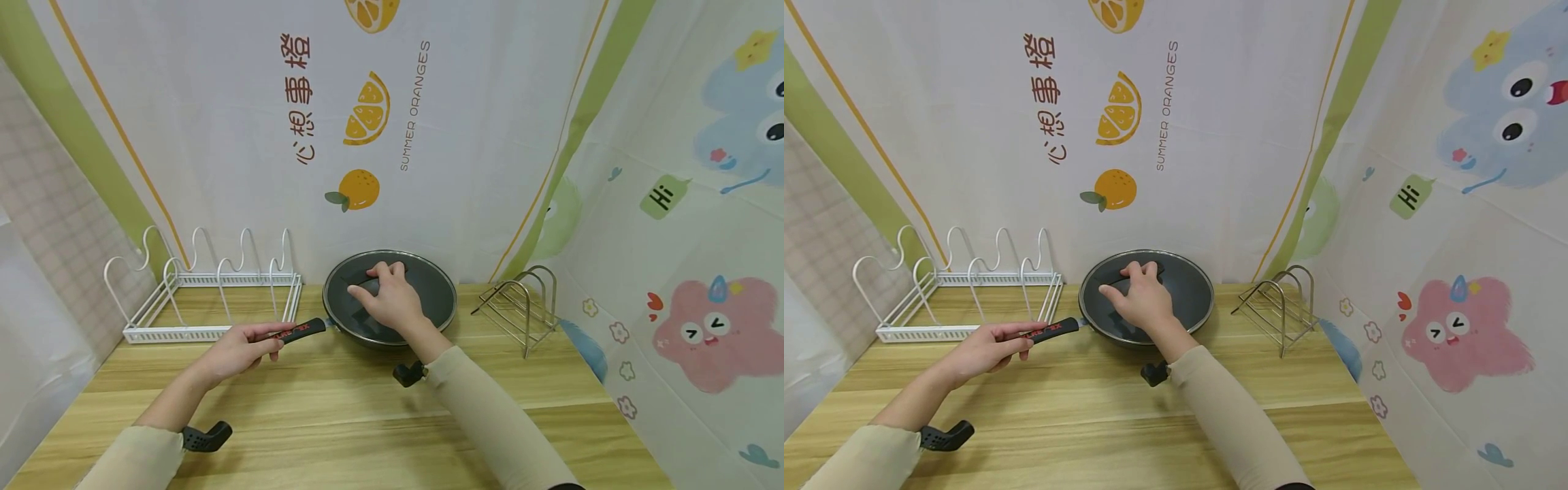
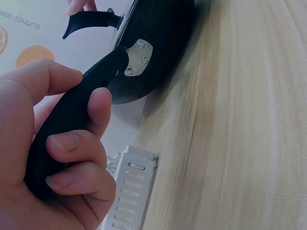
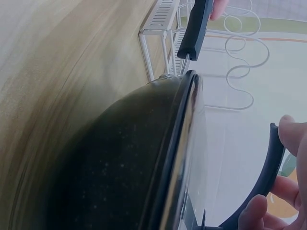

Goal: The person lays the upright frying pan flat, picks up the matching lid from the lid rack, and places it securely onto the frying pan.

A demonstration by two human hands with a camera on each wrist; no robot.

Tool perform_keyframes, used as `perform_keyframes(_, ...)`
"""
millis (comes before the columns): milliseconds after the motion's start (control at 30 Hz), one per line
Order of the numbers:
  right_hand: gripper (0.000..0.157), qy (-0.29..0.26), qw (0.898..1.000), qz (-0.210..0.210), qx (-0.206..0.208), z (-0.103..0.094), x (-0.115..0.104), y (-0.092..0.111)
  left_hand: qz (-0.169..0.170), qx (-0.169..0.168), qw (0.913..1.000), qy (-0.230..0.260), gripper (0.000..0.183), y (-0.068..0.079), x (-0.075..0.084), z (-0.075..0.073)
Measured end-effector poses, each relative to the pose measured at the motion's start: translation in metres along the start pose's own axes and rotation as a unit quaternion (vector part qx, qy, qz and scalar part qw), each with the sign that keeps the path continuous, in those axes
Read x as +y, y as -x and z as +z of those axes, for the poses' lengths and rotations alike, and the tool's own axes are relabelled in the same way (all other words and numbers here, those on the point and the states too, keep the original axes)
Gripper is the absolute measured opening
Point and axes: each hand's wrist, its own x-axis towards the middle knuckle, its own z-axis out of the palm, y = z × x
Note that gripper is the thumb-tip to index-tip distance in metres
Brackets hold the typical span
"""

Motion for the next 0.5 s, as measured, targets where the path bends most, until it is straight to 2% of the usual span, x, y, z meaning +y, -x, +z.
perform_keyframes(500, 0.059, 0.005, 1.000, 0.010, 0.006, 0.0021, -0.0038, -0.0009, 0.000, 0.000, 1.0000, 0.004, 0.052, 0.0001, 0.0016, 0.0000)
